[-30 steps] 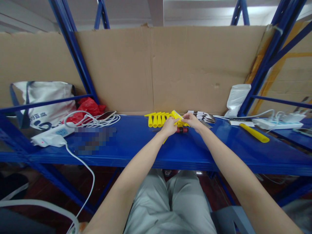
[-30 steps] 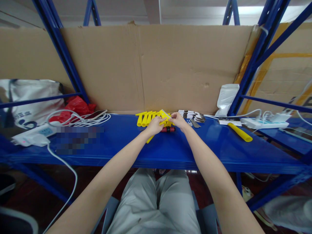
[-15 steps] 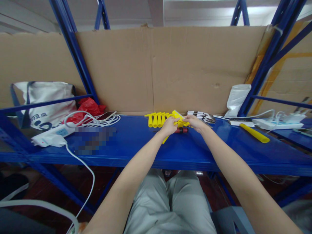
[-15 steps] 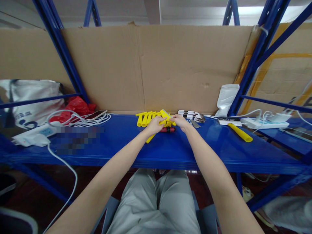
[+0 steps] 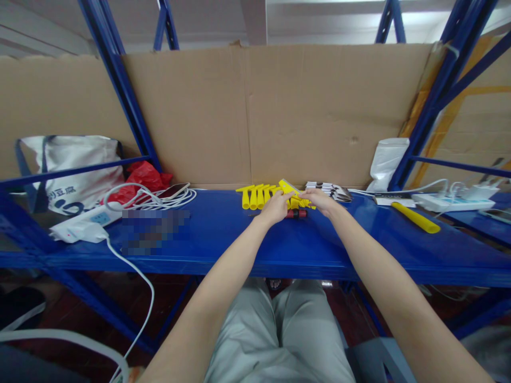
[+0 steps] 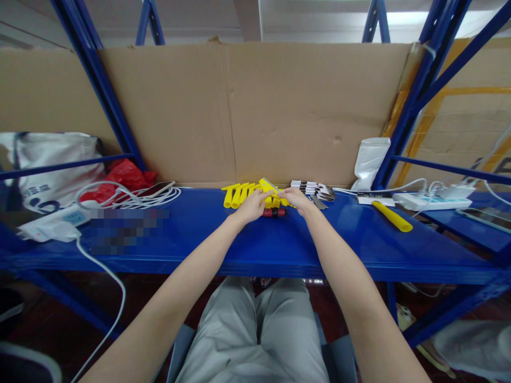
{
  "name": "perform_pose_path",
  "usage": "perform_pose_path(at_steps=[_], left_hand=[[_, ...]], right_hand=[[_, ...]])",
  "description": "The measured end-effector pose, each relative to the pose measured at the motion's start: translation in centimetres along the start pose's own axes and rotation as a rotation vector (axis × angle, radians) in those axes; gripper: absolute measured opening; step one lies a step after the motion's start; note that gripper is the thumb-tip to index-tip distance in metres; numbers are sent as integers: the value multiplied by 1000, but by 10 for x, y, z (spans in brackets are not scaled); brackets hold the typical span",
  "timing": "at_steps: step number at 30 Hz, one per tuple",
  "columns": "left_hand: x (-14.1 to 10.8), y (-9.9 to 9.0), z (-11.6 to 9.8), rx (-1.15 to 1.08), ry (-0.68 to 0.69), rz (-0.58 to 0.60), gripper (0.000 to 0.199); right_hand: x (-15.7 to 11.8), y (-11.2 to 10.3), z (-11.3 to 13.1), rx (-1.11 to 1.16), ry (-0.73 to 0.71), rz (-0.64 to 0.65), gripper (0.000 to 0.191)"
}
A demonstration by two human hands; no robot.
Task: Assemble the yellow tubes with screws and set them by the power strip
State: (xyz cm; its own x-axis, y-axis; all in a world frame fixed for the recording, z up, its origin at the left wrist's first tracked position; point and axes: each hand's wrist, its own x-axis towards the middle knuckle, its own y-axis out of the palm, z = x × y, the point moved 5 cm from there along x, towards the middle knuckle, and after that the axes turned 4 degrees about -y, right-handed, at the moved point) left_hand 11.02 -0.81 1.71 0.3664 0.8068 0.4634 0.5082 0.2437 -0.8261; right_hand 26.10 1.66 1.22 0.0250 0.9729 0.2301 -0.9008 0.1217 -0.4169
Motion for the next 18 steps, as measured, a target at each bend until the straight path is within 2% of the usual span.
perform_pose_path(at_steps=[6,13,18], left_hand=[[-6,7,2,66,13,99,62],[-1,10,4,-59,51,37,63],[2,5,6,-169,22,-37,66]], right_hand=[[-5,0,4,6,-1,-26,12],[-4,-3,3,73,30,-5,16],[0,-25,1,109,-53,-27,19]])
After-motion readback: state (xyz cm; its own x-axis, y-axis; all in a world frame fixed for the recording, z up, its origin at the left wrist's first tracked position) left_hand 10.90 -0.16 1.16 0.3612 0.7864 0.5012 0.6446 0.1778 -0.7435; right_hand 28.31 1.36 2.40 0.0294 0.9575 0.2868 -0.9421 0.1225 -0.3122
